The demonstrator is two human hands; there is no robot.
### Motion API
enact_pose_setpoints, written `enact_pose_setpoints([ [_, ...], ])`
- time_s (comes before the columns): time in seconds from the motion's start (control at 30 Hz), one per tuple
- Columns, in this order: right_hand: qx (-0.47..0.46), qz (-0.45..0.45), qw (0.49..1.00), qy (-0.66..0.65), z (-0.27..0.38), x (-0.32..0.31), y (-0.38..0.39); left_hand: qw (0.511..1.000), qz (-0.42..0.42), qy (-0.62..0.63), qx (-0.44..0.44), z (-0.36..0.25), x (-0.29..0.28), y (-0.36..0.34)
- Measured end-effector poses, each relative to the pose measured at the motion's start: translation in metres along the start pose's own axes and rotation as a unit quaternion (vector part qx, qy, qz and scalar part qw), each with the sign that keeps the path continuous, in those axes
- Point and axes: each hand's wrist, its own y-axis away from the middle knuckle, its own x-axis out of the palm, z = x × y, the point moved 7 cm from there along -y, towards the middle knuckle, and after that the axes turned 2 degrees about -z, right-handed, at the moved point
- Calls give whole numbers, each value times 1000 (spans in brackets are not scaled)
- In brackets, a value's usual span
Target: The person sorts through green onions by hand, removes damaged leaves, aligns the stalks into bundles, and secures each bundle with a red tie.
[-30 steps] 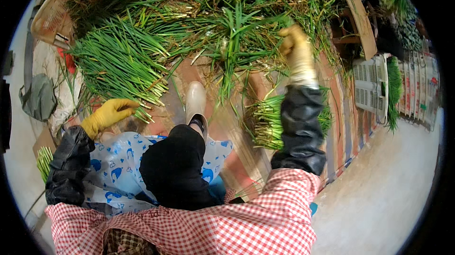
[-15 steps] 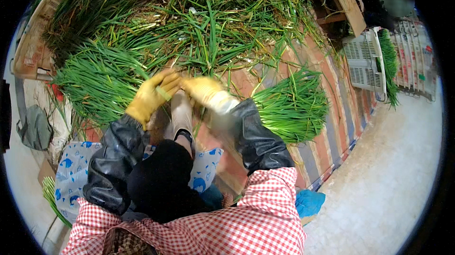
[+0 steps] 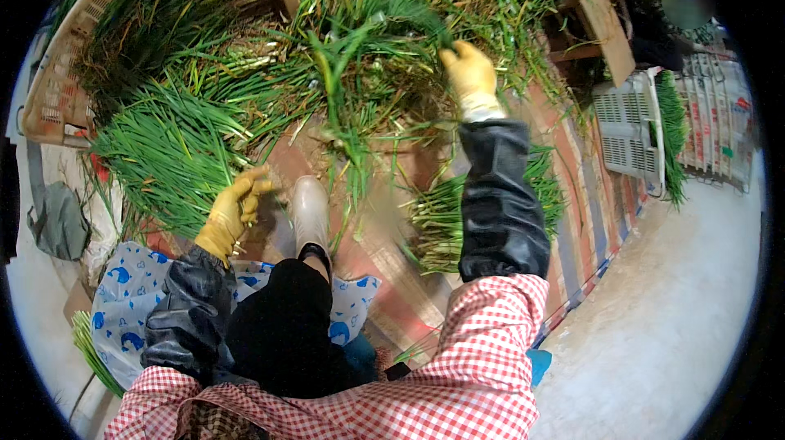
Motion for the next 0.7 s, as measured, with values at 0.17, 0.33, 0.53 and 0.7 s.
enact_pose_setpoints([
  [0.17, 117, 159, 934, -298, 110, -97, -28, 977, 115, -83, 159, -86, 81, 10],
  [0.33, 45, 182, 954, -236, 192, -155, 5, 938, 189, -110, 270, -138, 182, 54],
  [0.53, 27, 310, 895, -320, 290, -66, 52, 878, 53, -189, 436, -145, 176, 35],
  [0.7, -85, 194, 913, -348, 291, -51, 73, 936, -47, -69, 342, -159, 118, 47],
])
